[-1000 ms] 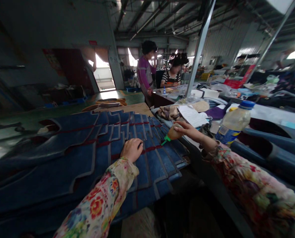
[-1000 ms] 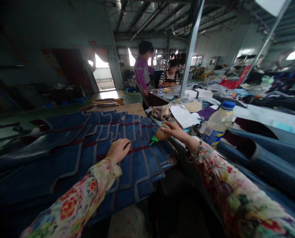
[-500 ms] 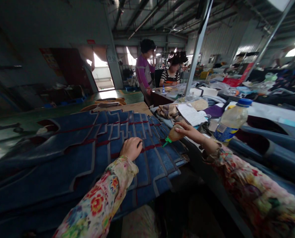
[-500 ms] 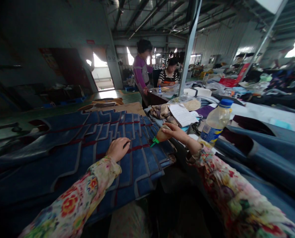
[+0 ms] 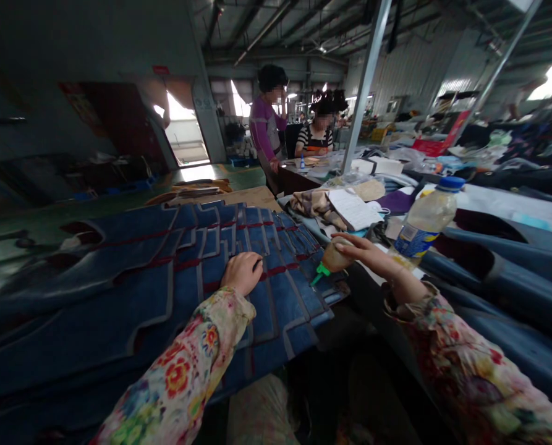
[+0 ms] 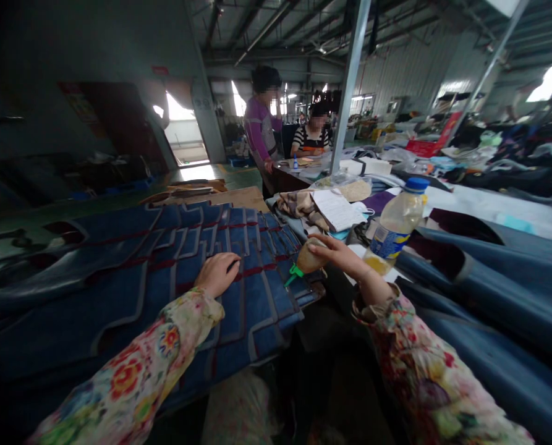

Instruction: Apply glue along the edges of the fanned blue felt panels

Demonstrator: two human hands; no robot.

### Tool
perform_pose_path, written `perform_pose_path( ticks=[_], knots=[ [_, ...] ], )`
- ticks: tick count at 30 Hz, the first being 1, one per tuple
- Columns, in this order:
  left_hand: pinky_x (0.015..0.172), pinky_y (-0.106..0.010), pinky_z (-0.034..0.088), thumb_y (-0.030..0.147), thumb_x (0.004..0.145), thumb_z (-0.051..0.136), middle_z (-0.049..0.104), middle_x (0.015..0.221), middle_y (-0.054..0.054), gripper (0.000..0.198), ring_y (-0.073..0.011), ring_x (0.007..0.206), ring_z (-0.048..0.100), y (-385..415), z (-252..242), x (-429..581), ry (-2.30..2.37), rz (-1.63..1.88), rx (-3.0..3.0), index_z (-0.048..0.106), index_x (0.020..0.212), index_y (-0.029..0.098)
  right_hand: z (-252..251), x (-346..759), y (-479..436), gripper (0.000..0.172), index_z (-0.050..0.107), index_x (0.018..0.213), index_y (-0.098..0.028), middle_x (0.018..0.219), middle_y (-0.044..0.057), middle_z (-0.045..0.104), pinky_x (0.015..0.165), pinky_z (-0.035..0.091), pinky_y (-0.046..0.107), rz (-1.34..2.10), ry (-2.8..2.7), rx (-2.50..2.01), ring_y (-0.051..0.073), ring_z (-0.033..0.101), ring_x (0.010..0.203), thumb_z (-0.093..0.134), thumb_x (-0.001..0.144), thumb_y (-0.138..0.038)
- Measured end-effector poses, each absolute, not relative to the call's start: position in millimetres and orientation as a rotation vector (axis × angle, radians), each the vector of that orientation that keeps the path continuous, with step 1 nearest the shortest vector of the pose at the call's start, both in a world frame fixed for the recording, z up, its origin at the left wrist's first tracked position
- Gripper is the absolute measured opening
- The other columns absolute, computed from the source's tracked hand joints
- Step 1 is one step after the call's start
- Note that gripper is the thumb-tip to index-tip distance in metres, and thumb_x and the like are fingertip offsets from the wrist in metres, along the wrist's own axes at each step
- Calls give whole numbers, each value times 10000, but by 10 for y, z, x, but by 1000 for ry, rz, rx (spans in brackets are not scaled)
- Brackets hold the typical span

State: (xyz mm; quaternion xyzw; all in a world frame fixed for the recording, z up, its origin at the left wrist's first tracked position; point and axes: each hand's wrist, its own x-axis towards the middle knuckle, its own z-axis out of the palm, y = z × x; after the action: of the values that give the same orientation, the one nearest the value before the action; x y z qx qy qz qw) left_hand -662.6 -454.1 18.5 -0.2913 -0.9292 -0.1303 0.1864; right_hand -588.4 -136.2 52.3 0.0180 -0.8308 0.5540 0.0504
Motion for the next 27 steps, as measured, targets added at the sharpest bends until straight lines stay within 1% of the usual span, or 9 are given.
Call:
perform_pose_path(
  ticks=[5,12,16,20,23,27],
  knots=[
    [860,-350,426,263,848,412,658,1031,-21,237,-200,991,569,-4543,171,-6634,-2614,-370,-822,617,961,223,513,-5904,-1412,584,550,1206,-216,1217,75,572,988,374,430,1691,-2480,44,284,491,1156,603,720,-535],
    [879,-339,420,265,847,414,658,1042,-26,240,-194,1006,562,-4535,168,-6632,-2620,-365,-804,619,963,220,604,-5577,-1384,551,544,1222,-237,1262,58,544,1019,344,416,1567,-2592,27,281,462,1188,583,753,-522],
    [883,-340,423,268,851,408,656,1050,-30,246,-197,1009,563,-4538,165,-6636,-2614,-359,-808,618,971,220,618,-5403,-1378,534,558,1208,-264,1244,37,559,1013,360,409,1558,-2613,50,289,470,1179,582,749,-536],
    [879,-336,423,270,851,412,656,1053,-27,240,-198,1011,563,-4536,168,-6637,-2619,-361,-811,618,968,229,608,-5362,-1381,534,561,1200,-272,1210,43,581,1003,370,432,1502,-2550,18,305,474,1171,577,744,-550],
    [876,-334,425,273,852,413,657,1049,-28,243,-197,1006,566,-4531,177,-6631,-2620,-357,-815,619,973,229,586,-5330,-1361,547,547,1211,-268,1218,45,573,1007,364,433,1501,-2530,37,301,472,1173,577,744,-550],
    [875,-341,430,276,854,405,659,1042,-33,254,-201,1000,571,-4525,189,-6628,-2621,-346,-819,621,972,215,553,-5241,-1328,511,542,1208,-283,1232,32,560,1022,351,414,1543,-2548,73,284,470,1179,578,760,-524]
  ],
)
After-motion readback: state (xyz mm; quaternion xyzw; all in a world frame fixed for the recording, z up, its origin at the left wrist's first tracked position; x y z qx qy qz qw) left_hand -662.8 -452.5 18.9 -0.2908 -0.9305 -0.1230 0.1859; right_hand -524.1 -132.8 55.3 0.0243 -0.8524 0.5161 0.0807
